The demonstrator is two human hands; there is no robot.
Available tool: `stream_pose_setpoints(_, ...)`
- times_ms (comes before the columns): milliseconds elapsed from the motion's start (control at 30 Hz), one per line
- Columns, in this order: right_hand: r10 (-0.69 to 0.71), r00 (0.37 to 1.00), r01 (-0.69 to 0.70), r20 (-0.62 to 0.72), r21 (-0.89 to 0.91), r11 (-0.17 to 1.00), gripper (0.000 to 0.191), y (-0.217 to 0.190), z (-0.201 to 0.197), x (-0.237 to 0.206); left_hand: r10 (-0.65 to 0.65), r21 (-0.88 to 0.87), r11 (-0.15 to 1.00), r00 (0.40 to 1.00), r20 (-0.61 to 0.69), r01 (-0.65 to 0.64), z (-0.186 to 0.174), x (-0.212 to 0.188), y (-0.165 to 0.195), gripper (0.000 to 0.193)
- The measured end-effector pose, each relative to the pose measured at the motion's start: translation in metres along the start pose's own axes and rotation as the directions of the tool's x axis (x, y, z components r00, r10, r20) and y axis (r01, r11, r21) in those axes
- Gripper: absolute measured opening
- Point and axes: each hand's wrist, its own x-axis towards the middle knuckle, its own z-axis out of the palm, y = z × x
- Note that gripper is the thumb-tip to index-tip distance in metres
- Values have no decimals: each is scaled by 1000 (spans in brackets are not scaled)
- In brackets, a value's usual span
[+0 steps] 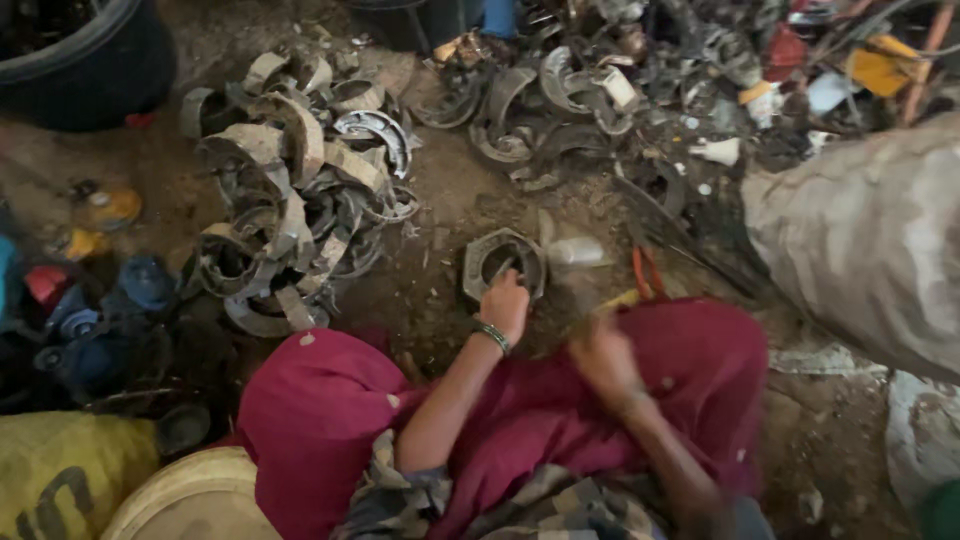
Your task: The person sits on the ground in a scrap yard and hammers curved metal brake shoe segments one at a time on a large hexagonal metal block used as an anvil, using a hammer by hand. Between hammering, the person repositions the parts and uses pliers to grip or adjust pieces picked from a pile of similar scrap parts.
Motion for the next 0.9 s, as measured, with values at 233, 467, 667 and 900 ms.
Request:
stream_pose_setpoints(233, 163, 986, -108, -31, 624, 774, 51, 11, -3, -16, 63, 10, 998, 998, -5, -63, -15, 3, -2, 19)
stream_pose_setpoints(467, 313, 865, 77, -393, 719, 691, 21, -7, -160, 3, 103, -35, 993, 978, -182, -112, -16, -1, 3, 11)
stream_pose_setpoints(667, 340, 797, 340, -499, 836, 430, 16, 24, -121, 14, 73, -73, 994, 984, -163, -86, -9, -2, 3, 10)
stream_pose_setpoints(900, 159, 969, -229, 187, 459, 859, 58, 16, 55, -9, -110, -153, 983, 993, -50, 101, -5, 7, -5, 11)
